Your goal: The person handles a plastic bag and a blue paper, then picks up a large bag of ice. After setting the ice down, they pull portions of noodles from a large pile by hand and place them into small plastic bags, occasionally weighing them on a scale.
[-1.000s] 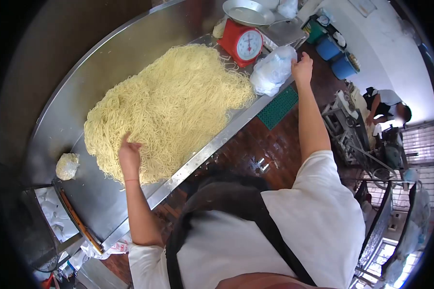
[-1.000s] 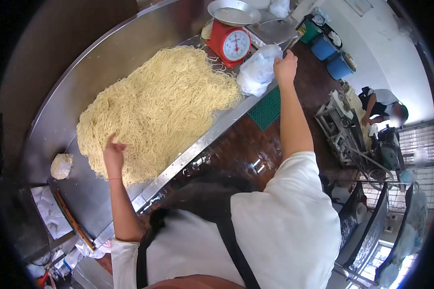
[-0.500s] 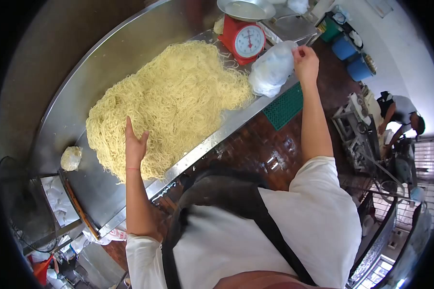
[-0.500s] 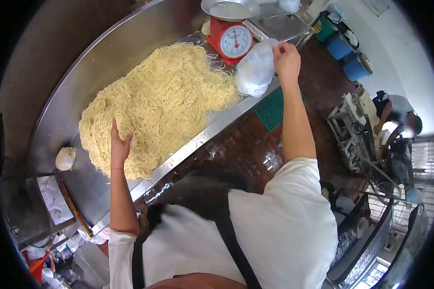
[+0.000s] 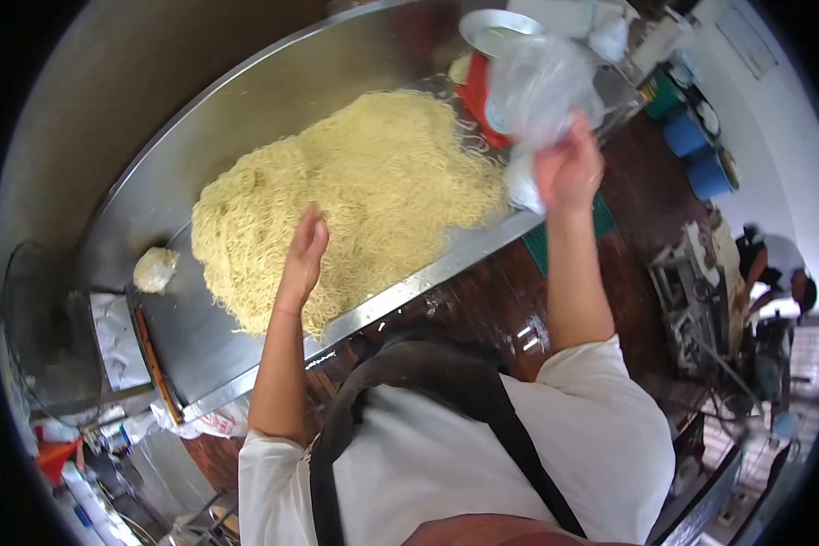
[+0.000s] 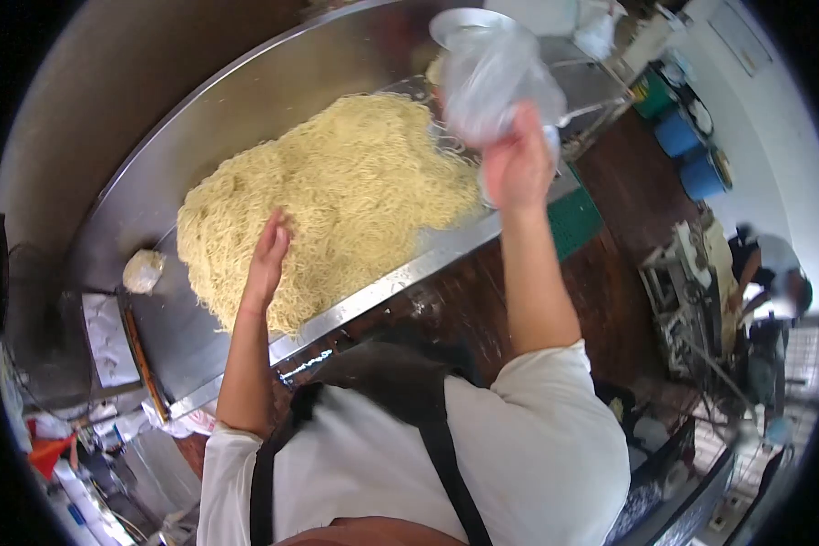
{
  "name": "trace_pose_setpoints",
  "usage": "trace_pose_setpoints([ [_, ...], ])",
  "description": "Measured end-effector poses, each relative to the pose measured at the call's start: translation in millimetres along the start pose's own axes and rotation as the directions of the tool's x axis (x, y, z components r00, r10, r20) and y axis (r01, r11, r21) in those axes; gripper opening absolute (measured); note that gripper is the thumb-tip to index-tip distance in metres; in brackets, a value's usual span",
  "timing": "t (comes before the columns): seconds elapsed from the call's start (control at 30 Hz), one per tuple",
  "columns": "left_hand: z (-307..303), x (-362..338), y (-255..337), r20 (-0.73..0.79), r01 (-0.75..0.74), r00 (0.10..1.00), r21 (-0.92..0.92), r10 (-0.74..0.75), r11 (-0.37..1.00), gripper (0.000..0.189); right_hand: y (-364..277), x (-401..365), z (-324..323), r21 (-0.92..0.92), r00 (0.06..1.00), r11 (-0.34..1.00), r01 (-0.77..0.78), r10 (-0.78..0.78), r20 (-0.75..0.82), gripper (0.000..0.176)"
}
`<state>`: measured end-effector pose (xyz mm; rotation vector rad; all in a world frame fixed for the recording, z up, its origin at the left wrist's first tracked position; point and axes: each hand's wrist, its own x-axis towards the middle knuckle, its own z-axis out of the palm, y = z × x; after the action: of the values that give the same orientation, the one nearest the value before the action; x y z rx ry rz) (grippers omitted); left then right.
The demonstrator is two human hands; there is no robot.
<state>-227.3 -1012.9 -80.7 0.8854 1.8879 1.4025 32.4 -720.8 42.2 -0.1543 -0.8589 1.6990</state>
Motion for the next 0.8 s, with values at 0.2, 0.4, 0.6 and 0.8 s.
trace_pose_setpoints([
  [0.2, -37, 1, 30, 0.246, 0.235, 0.968, -0.795, -0.057, 0.559, 0.083, 139, -93, 5, -0.04, 0.479, 0.617, -0.786, 0.648, 0.593, 0.055],
  [0.4, -109, -55, 16, 0.179, 0.194, 0.975, -0.398, -0.132, 0.896, 0.022, 165, -145, 81, -0.821, 0.423, 0.567, -0.068, 0.761, 0.491, 0.013],
  [0.6, -199, -122, -59, -0.33, 0.065, 0.925, -0.344, -0.186, 0.937, 0.009, 241, -220, 154, -0.744, 0.555, 0.656, 0.127, 0.575, 0.602, 0.038],
  [0.8, -326, -185, -136, -0.556, 0.068, 0.753, -0.465, -0.351, 0.883, 0.012, 352, -245, 259, -0.788, 0.536, 0.253, 0.562, 0.615, 0.579, 0.057],
])
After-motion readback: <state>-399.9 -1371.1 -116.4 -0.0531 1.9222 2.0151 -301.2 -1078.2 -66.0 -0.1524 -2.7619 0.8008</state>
